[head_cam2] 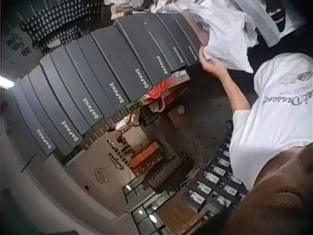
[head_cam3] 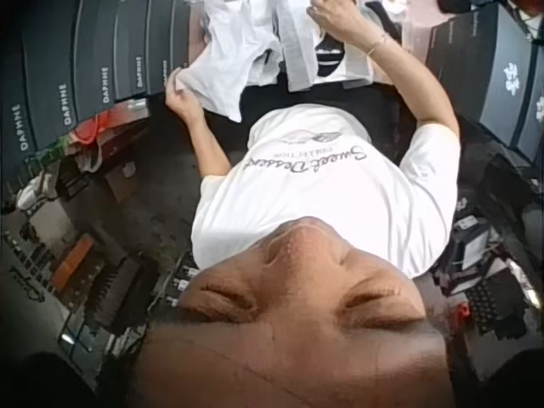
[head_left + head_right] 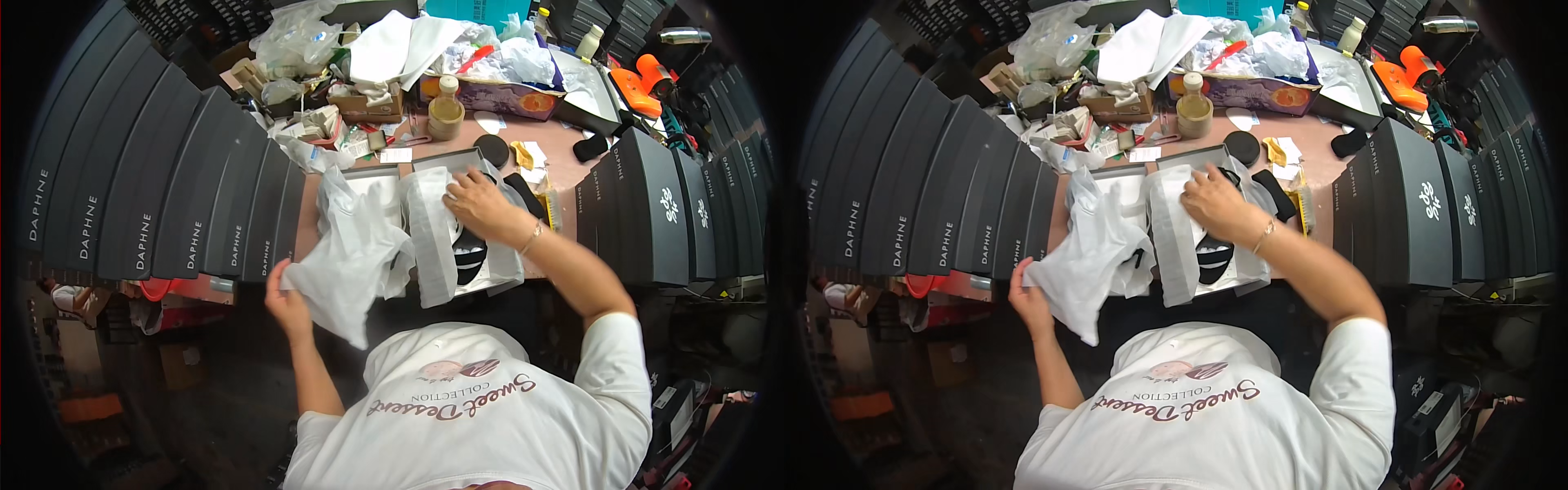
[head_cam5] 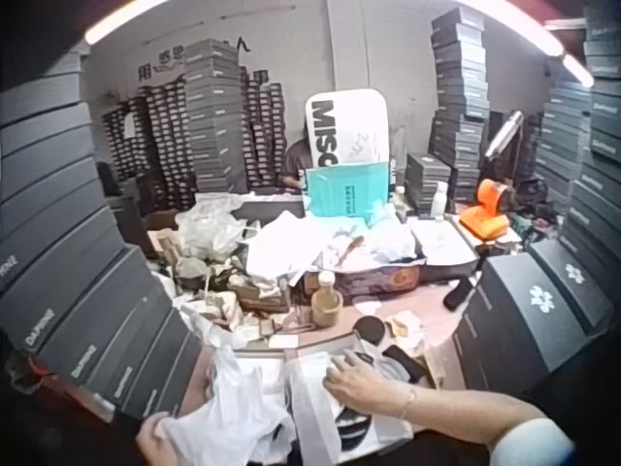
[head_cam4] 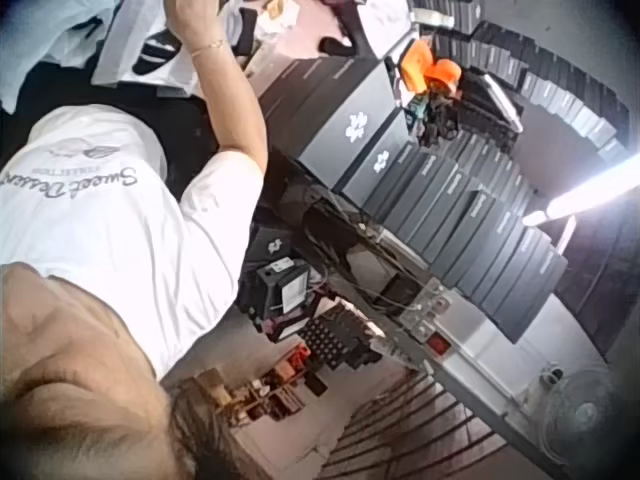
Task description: The recorder inspects pairs of shoes, marks them, and prepares them for packing in boxes.
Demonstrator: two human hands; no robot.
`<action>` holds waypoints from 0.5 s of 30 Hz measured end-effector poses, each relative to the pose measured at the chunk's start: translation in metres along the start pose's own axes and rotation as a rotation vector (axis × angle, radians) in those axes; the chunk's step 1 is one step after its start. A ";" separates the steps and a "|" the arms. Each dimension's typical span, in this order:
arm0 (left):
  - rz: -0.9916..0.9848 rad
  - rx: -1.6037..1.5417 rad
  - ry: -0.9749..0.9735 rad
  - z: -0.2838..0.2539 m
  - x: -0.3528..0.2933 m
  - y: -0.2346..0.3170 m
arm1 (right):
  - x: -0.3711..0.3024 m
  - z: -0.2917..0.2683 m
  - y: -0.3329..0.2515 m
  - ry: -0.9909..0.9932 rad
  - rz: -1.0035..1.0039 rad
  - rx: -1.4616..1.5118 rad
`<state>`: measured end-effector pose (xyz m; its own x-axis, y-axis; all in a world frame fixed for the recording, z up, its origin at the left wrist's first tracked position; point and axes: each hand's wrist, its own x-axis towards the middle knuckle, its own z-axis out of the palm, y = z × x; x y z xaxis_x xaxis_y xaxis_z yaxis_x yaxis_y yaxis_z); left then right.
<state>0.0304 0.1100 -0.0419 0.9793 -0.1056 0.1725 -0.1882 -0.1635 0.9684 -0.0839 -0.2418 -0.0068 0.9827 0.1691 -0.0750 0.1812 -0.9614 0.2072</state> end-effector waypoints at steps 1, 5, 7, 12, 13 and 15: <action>0.033 0.039 0.024 -0.004 0.001 0.003 | -0.007 0.018 0.011 0.054 -0.070 -0.097; 0.215 0.224 0.013 0.009 -0.006 0.015 | -0.002 0.068 0.023 -0.110 -0.294 -0.322; 0.270 0.262 0.001 0.021 -0.009 0.013 | 0.004 0.071 0.019 -0.157 -0.301 -0.416; 0.128 0.027 -0.061 0.026 0.011 0.022 | 0.005 0.011 0.027 -0.102 -0.240 -0.459; 0.071 -0.125 -0.038 0.031 0.019 0.022 | -0.003 -0.005 0.036 -0.141 -0.155 -0.429; -0.034 -0.375 -0.022 0.036 0.031 0.035 | -0.044 -0.045 0.054 0.005 -0.058 -0.470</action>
<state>0.0518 0.0659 -0.0093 0.9821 -0.1277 0.1388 -0.1111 0.2031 0.9728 -0.1160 -0.2910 0.0521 0.9705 0.2216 -0.0955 0.2320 -0.7480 0.6219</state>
